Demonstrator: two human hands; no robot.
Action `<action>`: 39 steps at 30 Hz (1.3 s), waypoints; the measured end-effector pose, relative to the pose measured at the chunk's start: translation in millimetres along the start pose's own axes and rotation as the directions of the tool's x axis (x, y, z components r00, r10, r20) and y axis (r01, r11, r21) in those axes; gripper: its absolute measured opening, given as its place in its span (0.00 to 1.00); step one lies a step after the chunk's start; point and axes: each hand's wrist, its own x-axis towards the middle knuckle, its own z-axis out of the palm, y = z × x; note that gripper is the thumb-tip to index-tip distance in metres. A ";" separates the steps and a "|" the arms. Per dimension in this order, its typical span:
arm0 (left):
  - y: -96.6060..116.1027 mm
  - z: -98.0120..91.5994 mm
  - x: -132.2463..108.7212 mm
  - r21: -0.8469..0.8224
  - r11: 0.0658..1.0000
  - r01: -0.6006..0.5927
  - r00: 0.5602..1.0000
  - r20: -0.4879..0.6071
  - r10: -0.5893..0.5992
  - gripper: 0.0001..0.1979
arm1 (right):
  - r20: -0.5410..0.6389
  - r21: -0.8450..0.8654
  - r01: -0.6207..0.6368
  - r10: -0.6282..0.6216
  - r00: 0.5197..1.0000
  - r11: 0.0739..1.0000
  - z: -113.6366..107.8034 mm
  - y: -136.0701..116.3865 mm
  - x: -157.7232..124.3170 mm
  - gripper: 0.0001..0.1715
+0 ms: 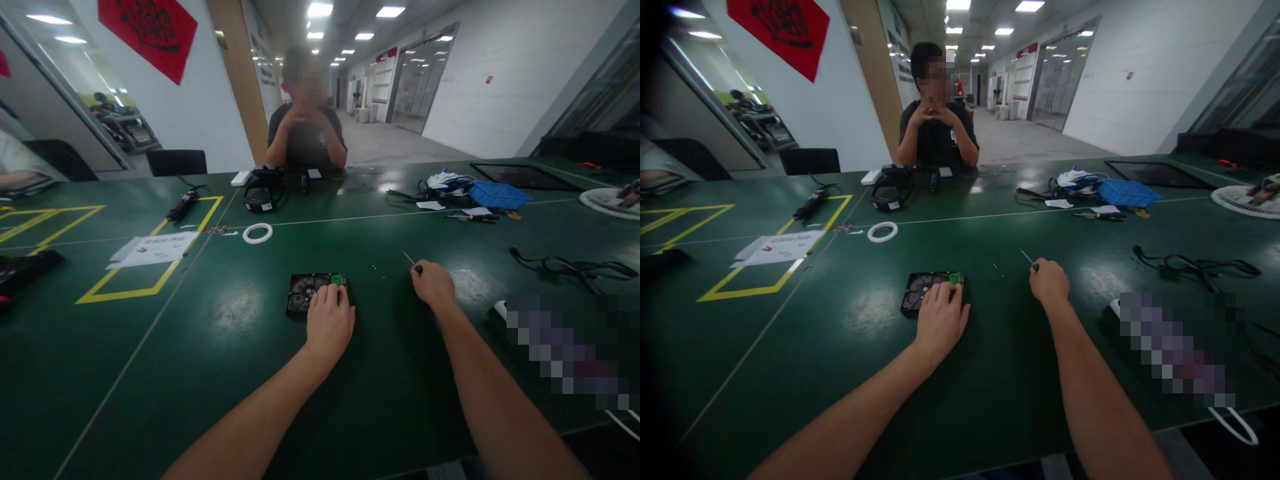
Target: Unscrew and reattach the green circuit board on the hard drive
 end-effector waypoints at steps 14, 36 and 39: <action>-35.1 -7.3 -28.6 -0.334 0.931 -0.150 0.988 -0.015 0.154 0.28 | -0.208 0.454 0.398 -0.340 0.917 0.797 -16.7 -74.2 -49.9 0.09; -38.9 -3.9 -24.2 -0.306 0.941 -0.145 0.989 -0.042 0.139 0.30 | -0.239 0.525 0.612 -0.587 0.774 0.592 -13.9 -117.8 -74.5 0.08; -39.1 -2.3 -24.5 -0.301 0.943 -0.143 0.990 -0.039 0.138 0.30 | -0.246 0.519 0.590 -0.552 0.796 0.619 -16.8 -111.5 -72.0 0.07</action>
